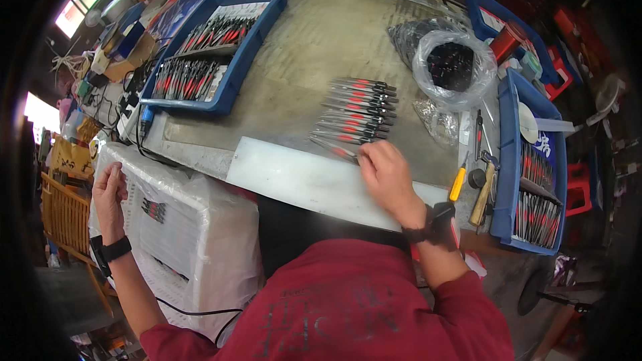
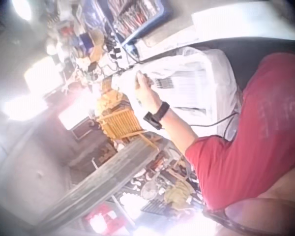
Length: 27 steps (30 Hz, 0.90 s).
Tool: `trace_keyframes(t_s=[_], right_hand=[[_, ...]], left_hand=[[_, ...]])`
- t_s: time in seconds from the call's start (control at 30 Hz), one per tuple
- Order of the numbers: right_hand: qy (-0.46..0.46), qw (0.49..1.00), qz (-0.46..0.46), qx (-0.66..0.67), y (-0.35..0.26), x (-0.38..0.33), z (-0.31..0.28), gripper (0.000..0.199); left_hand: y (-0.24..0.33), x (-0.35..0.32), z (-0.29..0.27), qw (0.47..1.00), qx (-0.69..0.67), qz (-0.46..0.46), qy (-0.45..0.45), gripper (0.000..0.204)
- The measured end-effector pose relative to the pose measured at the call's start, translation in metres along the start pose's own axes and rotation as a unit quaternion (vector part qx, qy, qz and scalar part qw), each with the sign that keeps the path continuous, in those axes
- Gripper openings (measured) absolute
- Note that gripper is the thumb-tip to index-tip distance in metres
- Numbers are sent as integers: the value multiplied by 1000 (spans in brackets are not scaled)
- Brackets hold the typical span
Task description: The person repeatedly picks up small red-handled tools from a table and places them into a white plastic basket. They occasionally inspect individual tools by opening and closing them before placing them in the basket. The process continues throughout the clip.
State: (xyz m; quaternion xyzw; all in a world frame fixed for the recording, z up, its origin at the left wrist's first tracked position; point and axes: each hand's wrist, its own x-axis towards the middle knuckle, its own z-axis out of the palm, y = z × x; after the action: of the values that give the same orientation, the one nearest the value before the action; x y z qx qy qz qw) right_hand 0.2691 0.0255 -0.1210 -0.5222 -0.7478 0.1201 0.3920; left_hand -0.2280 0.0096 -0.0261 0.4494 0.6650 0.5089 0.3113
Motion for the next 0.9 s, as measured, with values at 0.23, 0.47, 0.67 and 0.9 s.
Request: trace_keyframes(t_s=[0.23,0.47,0.67,0.9], right_hand=[[-141,979,59,-135,14,-3,-1,11],[-213,966,66,-129,18,1,-6,17],[-212,971,78,-81,8,5,-16,14],[-128,990,-59,-12,-35,12,-30,11]], left_hand=[[44,-27,55,992,17,72,-106,20],[65,-45,79,985,40,70,-152,20],[79,-66,115,971,89,100,-200,16],[88,-86,179,835,216,423,-278,22]])
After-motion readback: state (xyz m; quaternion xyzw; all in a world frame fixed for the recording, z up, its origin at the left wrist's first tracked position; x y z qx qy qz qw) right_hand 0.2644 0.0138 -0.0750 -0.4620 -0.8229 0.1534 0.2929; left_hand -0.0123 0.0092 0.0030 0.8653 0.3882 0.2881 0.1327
